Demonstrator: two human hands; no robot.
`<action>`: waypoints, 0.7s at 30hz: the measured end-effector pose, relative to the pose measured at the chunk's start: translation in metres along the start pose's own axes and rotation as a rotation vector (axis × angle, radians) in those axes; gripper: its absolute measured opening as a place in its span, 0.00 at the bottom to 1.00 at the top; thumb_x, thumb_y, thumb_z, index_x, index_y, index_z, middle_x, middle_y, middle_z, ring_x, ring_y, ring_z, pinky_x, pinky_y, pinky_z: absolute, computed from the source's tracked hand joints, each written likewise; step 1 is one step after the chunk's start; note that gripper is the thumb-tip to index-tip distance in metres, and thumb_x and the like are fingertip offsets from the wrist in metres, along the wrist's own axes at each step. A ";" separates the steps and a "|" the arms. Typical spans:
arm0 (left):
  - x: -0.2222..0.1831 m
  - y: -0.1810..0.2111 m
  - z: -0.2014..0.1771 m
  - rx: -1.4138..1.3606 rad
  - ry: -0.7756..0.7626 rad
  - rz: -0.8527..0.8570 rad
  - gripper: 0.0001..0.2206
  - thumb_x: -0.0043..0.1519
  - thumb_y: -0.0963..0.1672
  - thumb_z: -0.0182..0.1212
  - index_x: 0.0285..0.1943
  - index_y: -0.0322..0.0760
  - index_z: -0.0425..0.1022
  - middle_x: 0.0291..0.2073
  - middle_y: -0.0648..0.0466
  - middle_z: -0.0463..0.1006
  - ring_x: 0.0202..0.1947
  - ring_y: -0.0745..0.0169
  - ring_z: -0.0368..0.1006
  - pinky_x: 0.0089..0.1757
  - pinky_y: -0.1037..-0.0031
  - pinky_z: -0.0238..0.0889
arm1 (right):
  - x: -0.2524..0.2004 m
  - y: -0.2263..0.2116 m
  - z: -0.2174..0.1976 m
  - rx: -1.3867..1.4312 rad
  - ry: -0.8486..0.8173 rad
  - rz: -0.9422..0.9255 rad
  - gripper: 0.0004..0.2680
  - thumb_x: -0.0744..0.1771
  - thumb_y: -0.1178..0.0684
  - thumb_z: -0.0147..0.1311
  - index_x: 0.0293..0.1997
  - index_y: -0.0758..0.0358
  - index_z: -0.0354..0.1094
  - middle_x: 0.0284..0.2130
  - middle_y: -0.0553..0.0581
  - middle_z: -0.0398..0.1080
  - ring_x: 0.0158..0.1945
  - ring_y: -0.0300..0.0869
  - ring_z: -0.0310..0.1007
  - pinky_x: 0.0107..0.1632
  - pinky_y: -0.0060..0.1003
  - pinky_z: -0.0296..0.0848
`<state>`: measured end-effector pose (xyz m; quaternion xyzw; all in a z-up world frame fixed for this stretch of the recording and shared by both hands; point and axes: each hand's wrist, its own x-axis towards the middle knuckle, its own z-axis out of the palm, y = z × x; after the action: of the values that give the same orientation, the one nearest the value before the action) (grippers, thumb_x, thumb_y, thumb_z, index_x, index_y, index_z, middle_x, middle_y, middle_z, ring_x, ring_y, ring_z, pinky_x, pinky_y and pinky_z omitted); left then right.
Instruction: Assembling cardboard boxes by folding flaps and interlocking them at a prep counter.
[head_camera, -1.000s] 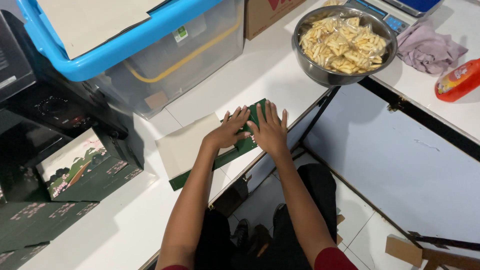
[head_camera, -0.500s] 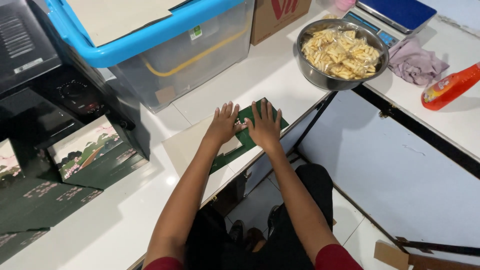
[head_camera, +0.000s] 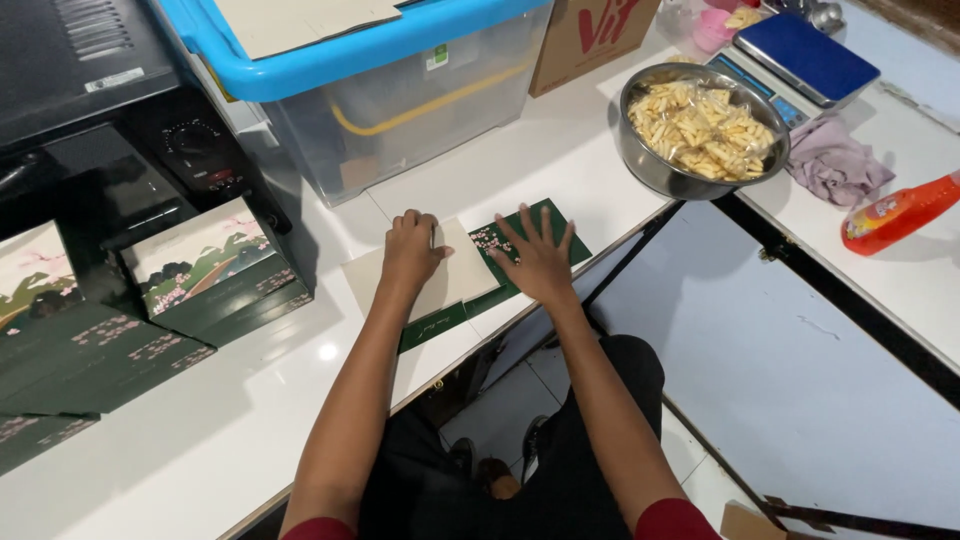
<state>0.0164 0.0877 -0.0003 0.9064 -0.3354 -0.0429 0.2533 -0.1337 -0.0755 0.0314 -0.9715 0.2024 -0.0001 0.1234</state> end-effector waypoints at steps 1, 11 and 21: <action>0.002 -0.002 0.003 -0.005 -0.005 0.001 0.22 0.57 0.44 0.71 0.59 0.32 0.74 0.53 0.43 0.72 0.60 0.42 0.66 0.57 0.52 0.61 | 0.002 0.001 0.002 -0.004 -0.004 0.005 0.25 0.70 0.26 0.33 0.78 0.33 0.44 0.77 0.58 0.40 0.80 0.59 0.30 0.71 0.73 0.21; -0.018 0.022 -0.017 -0.140 0.072 0.098 0.18 0.55 0.37 0.71 0.55 0.30 0.77 0.47 0.45 0.69 0.54 0.44 0.66 0.53 0.62 0.59 | 0.008 -0.010 0.006 0.066 -0.037 0.068 0.24 0.69 0.25 0.34 0.77 0.27 0.46 0.78 0.62 0.34 0.78 0.67 0.22 0.67 0.80 0.19; -0.022 0.019 -0.011 -0.284 -0.034 0.130 0.25 0.59 0.37 0.66 0.67 0.38 0.67 0.45 0.43 0.78 0.53 0.43 0.76 0.54 0.56 0.71 | 0.004 0.006 0.013 0.033 -0.098 -0.369 0.20 0.69 0.25 0.33 0.70 0.20 0.55 0.77 0.41 0.42 0.80 0.58 0.27 0.71 0.74 0.15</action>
<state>-0.0091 0.0939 0.0168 0.8370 -0.3881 -0.0890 0.3754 -0.1315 -0.0794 0.0175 -0.9888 0.0145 0.0211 0.1469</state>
